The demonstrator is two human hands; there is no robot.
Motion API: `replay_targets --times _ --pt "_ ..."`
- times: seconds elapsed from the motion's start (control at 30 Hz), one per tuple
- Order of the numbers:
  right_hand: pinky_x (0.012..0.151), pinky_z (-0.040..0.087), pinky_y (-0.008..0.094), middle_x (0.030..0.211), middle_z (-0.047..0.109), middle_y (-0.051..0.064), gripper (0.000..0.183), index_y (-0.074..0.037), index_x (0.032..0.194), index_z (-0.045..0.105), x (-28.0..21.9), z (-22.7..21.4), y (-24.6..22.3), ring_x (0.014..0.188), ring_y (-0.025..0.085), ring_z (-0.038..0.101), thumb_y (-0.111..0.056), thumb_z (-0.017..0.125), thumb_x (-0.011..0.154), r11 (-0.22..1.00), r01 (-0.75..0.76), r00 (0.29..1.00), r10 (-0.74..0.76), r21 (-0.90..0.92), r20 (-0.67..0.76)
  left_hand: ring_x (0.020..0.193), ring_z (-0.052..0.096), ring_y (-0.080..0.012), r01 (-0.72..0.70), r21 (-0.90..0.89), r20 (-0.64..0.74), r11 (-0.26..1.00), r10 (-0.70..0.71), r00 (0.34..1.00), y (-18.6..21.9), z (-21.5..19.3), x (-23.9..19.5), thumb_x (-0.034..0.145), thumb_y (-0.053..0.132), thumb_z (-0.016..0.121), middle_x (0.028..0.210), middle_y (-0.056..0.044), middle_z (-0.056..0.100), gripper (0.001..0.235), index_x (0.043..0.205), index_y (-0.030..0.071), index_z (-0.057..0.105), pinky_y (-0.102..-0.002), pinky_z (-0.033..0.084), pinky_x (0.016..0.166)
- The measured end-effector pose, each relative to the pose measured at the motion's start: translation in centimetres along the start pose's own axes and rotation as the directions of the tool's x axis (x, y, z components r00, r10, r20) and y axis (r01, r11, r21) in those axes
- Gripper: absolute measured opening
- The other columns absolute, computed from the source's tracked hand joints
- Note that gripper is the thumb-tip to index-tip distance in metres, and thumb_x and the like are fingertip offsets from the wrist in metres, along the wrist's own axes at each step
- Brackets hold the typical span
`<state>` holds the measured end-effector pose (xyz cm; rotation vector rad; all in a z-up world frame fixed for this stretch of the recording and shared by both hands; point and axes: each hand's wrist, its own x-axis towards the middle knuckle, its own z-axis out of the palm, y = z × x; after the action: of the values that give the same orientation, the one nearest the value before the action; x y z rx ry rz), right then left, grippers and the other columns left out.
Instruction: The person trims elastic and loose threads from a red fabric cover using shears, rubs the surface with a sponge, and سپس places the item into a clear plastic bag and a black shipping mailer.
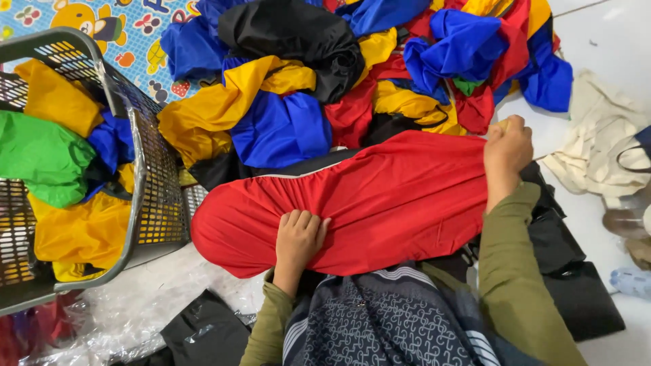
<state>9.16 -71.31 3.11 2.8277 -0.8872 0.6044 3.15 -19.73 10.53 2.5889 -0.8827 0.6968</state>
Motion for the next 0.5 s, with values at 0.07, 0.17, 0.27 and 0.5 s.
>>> replay_targets --times 0.07,0.17,0.27,0.5 --pt "0.088 0.054 0.049 0.114 0.065 0.021 0.039 -0.006 0.136 0.061 -1.2 -6.7 -6.5 0.104 0.043 0.067 -0.015 0.073 0.100 0.861 0.118 0.986 -0.043 0.495 -0.161 0.069 0.056 -0.0232 0.005 0.001 -0.012 1.000 -0.005 1.000 0.2 0.2 -0.5 0.091 0.032 0.071 0.069 -0.003 0.049 0.032 0.068 0.014 0.057 -0.035 0.046 0.068" --pt "0.085 0.057 0.045 0.109 0.067 0.018 0.030 -0.009 0.128 0.065 -7.7 -14.1 -21.7 0.103 0.043 0.068 -0.021 0.062 0.102 0.342 0.186 0.942 -0.329 0.921 -0.068 0.070 0.055 -0.0239 -0.019 -0.004 -0.043 1.000 0.019 0.999 0.5 0.2 -0.1 0.092 0.030 0.069 0.071 -0.003 0.049 0.029 0.070 0.013 0.059 -0.036 0.047 0.068" --pt "0.076 0.061 0.042 0.096 0.064 0.004 0.030 -0.022 0.125 0.068 -15.7 -17.0 -29.8 0.091 0.034 0.071 -0.035 0.069 0.097 0.164 0.367 0.656 -0.743 0.916 -0.130 0.073 0.057 -0.0245 -0.011 0.013 -0.037 1.000 0.011 0.999 0.3 0.2 -0.4 0.091 0.025 0.065 0.073 -0.004 0.051 0.021 0.074 0.013 0.062 -0.037 0.048 0.070" --pt "0.082 0.059 0.037 0.106 0.070 -0.001 0.030 -0.028 0.127 0.072 -10.4 -8.4 -21.8 0.102 0.023 0.071 -0.040 0.065 0.101 0.480 0.400 0.766 -0.643 0.781 0.002 0.074 0.060 -0.0231 0.138 -0.083 -0.052 0.987 -0.143 0.988 -0.2 -0.5 -0.8 0.091 0.024 0.072 0.072 -0.002 0.052 0.018 0.079 0.012 0.066 -0.035 0.050 0.068"
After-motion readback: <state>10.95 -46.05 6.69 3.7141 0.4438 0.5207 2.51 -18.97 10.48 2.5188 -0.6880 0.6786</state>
